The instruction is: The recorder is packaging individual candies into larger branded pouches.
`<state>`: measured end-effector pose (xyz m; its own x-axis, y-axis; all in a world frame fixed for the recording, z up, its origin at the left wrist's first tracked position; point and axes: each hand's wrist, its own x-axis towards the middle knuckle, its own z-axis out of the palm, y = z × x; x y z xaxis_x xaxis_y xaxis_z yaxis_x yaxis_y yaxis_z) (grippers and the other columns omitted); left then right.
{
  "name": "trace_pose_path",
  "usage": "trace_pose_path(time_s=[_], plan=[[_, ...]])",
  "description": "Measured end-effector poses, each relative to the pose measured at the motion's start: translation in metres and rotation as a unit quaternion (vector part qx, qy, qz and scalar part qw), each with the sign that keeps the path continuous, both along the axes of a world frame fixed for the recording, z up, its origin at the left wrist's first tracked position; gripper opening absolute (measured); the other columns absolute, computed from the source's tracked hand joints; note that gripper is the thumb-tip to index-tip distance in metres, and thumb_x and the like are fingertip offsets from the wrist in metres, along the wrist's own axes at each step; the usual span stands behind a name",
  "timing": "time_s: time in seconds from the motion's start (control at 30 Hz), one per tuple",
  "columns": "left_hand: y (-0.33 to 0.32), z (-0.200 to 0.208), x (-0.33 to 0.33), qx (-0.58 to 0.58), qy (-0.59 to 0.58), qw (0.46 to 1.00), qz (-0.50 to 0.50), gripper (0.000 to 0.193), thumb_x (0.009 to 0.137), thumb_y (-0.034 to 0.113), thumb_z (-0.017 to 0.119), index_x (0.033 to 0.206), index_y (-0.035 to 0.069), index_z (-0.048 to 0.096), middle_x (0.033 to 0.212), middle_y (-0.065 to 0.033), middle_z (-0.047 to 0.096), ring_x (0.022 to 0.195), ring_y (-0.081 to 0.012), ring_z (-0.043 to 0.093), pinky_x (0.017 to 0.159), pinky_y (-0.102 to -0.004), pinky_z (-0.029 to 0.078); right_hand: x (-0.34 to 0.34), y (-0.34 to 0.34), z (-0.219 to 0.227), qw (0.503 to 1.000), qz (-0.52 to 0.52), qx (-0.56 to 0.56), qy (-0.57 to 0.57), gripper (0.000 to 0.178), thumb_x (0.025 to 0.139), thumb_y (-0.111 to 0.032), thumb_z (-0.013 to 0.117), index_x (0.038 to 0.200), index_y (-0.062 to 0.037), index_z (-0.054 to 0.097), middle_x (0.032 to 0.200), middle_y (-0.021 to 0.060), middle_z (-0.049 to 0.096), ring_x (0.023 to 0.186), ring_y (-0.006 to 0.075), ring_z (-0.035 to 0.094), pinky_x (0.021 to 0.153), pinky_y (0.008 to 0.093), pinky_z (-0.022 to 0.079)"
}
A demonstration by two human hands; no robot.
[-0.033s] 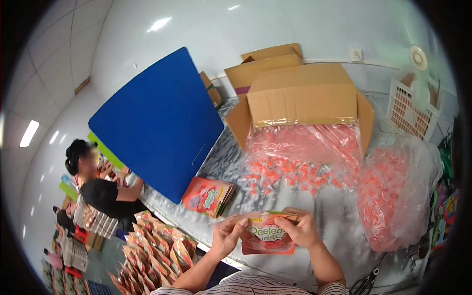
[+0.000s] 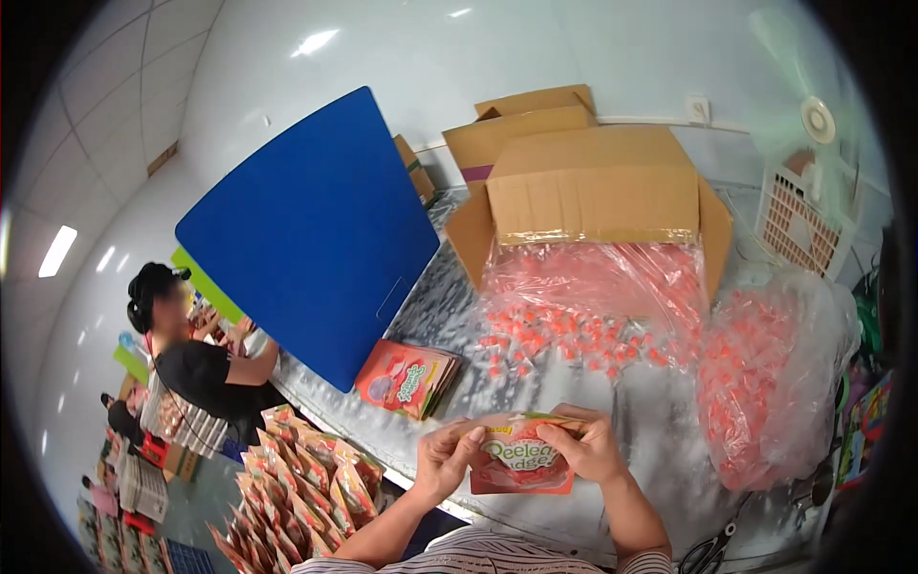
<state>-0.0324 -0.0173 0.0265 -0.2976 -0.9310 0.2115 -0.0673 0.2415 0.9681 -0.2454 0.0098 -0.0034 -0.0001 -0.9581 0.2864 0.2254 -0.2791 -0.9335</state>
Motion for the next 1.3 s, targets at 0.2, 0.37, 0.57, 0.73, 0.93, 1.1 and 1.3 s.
trace_pose_path(time_s=[0.2,0.37,0.57,0.73,0.93,1.1,1.3], plan=[[0.003,-0.020,0.017,-0.013,-0.054,0.998,-0.008,0.024,0.096,0.016,0.058,0.095,-0.005,0.069,0.079,-0.0046,0.065,0.072,-0.0083,0.056,0.065,-0.0251,0.045,0.012,0.013,-0.006,0.998,-0.017,0.049,0.027,0.014,0.089,-0.009,0.066,0.090,0.0046,0.069,0.075,-0.0020,0.065,0.071,0.0023,0.053,0.059,0.0211,0.045],[0.002,-0.022,0.021,-0.036,-0.065,0.997,-0.029,0.021,0.095,0.014,0.059,0.098,-0.005,0.068,0.084,-0.0037,0.062,0.075,-0.0090,0.055,0.067,-0.0254,0.044,0.012,0.012,0.008,0.998,-0.011,0.058,0.025,0.013,0.088,-0.006,0.064,0.093,0.0049,0.069,0.080,0.0016,0.068,0.072,0.0039,0.056,0.062,0.0215,0.047],[-0.002,-0.016,0.020,-0.049,-0.040,0.997,-0.053,0.020,0.095,0.015,0.059,0.095,-0.004,0.068,0.083,-0.0054,0.064,0.075,-0.0090,0.056,0.066,-0.0253,0.044,0.006,0.010,0.013,0.999,0.001,0.049,0.019,0.016,0.089,-0.005,0.062,0.098,0.0058,0.069,0.088,0.0060,0.071,0.077,0.0072,0.061,0.067,0.0234,0.051],[0.009,-0.007,0.019,-0.009,-0.032,0.997,-0.068,0.022,0.095,0.016,0.059,0.093,-0.004,0.067,0.082,-0.0064,0.066,0.076,-0.0101,0.058,0.066,-0.0252,0.046,0.006,0.015,0.007,0.998,0.006,0.062,0.003,0.019,0.090,-0.006,0.061,0.101,0.0063,0.069,0.089,0.0075,0.071,0.078,0.0084,0.062,0.069,0.0252,0.051],[0.003,-0.032,0.012,-0.096,-0.099,0.989,0.052,0.039,0.089,0.016,0.064,0.122,-0.002,0.052,0.100,-0.0162,0.060,0.087,-0.0242,0.061,0.077,-0.0335,0.049,0.022,0.023,-0.006,0.981,-0.177,0.025,0.080,0.016,0.093,-0.008,0.056,0.094,0.0049,0.067,0.078,0.0015,0.066,0.067,0.0071,0.054,0.058,0.0250,0.042],[0.033,-0.047,0.005,-0.237,-0.183,0.952,0.059,0.082,0.081,0.014,0.070,0.144,0.000,0.021,0.135,-0.0261,0.040,0.123,-0.0403,0.044,0.099,-0.0434,0.041,0.058,0.019,0.014,0.940,-0.266,-0.053,0.206,0.022,0.095,-0.009,0.049,0.102,0.0053,0.064,0.088,0.0147,0.062,0.081,0.0239,0.059,0.068,0.0322,0.046],[0.031,-0.076,0.029,-0.167,-0.044,0.981,0.092,0.089,0.083,0.023,0.061,0.147,-0.004,0.004,0.146,-0.0296,0.021,0.132,-0.0474,0.028,0.107,-0.0444,0.033,0.146,0.027,0.012,0.846,-0.190,-0.279,0.414,0.024,0.096,-0.007,0.047,0.109,0.0090,0.059,0.102,0.0230,0.059,0.089,0.0366,0.060,0.077,0.0420,0.048]])
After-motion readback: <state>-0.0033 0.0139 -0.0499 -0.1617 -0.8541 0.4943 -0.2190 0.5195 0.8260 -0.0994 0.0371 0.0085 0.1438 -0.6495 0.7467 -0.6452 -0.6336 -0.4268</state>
